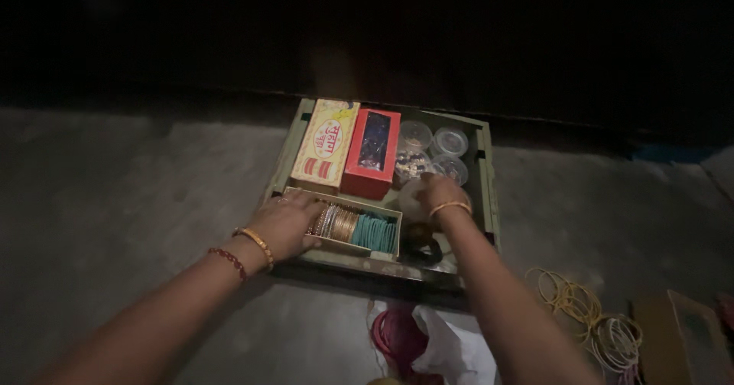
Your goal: The person sits on the floor and organizes various bangles into rectangular boxes. They wipe a stack of bangles with a yellow cloth, then place them into a box. They continue to pick up loose bangles of different colors and materials from the floor and arrange them neatly inside the boxes.
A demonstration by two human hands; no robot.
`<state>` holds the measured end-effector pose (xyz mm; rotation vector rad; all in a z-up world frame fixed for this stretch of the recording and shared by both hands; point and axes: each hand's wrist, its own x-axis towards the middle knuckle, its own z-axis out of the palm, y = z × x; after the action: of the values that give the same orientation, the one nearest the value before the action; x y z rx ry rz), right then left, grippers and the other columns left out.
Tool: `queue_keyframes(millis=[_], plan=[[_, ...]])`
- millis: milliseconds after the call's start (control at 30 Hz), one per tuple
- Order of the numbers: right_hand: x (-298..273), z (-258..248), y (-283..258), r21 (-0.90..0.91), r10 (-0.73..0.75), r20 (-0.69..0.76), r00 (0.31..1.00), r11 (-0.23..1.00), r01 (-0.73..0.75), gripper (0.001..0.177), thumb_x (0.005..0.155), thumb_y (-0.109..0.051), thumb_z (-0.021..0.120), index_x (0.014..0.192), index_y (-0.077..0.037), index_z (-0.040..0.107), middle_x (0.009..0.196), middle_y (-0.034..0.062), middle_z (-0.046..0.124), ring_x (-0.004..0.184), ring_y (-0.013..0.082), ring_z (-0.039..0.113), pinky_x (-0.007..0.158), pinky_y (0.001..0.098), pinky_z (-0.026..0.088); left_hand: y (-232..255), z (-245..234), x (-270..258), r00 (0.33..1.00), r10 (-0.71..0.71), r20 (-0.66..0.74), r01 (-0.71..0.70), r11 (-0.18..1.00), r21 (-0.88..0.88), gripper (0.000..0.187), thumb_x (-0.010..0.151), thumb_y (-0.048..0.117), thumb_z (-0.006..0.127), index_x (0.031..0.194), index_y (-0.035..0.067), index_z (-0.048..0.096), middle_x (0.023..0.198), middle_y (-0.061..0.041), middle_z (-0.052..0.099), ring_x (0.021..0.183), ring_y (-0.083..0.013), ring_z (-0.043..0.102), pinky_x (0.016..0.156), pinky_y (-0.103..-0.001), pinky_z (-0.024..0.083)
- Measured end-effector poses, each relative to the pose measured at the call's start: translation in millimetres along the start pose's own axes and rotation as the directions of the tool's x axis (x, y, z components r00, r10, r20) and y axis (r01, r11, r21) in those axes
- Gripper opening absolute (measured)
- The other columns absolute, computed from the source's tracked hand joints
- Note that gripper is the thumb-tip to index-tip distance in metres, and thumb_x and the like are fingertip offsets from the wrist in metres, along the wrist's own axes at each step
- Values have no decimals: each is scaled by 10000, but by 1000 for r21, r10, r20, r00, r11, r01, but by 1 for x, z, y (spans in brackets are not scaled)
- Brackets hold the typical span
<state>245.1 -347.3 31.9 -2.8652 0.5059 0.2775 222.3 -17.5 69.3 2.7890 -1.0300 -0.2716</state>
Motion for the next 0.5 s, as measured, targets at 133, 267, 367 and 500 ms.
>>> queue_keyframes(millis=[133, 267, 367, 500], plan=[[20, 17, 15, 43, -83, -1, 997, 996, 83, 338, 917, -270, 691, 1227, -136, 698, 1232, 190, 719, 1142, 369, 690, 944, 485, 556, 4, -2, -8, 993, 72, -97, -73, 997, 1, 687, 801, 358, 789, 1392, 111, 538, 1463, -134, 490, 1410, -333, 413, 1147, -444, 350], [18, 55, 16, -71, -186, -322, 928, 983, 172, 288, 896, -227, 703, 1143, -80, 715, 1249, 248, 653, 1070, 409, 677, 868, 509, 554, 12, -5, -10, 988, 107, -111, -107, 994, 1, 641, 817, 329, 778, 1372, 104, 549, 1444, -136, 509, 1409, -352, 406, 1148, -451, 343], [13, 81, 21, 93, -142, -478, 867, 973, 211, 257, 901, -123, 641, 1127, -155, 760, 1260, 196, 695, 1082, 392, 676, 901, 513, 547, 17, -7, -9, 980, 144, -137, -142, 990, 25, 656, 801, 314, 784, 1382, 103, 563, 1458, -146, 520, 1396, -365, 405, 1140, -461, 337], [14, 74, 34, 424, 27, -387, 922, 893, 152, 243, 946, -165, 656, 1170, -110, 731, 1177, 221, 733, 1108, 371, 698, 938, 476, 555, 22, -10, -13, 986, 134, -96, -129, 990, 54, 567, 810, 305, 769, 1310, 114, 584, 1383, -111, 564, 1375, -306, 473, 1150, -431, 386]])
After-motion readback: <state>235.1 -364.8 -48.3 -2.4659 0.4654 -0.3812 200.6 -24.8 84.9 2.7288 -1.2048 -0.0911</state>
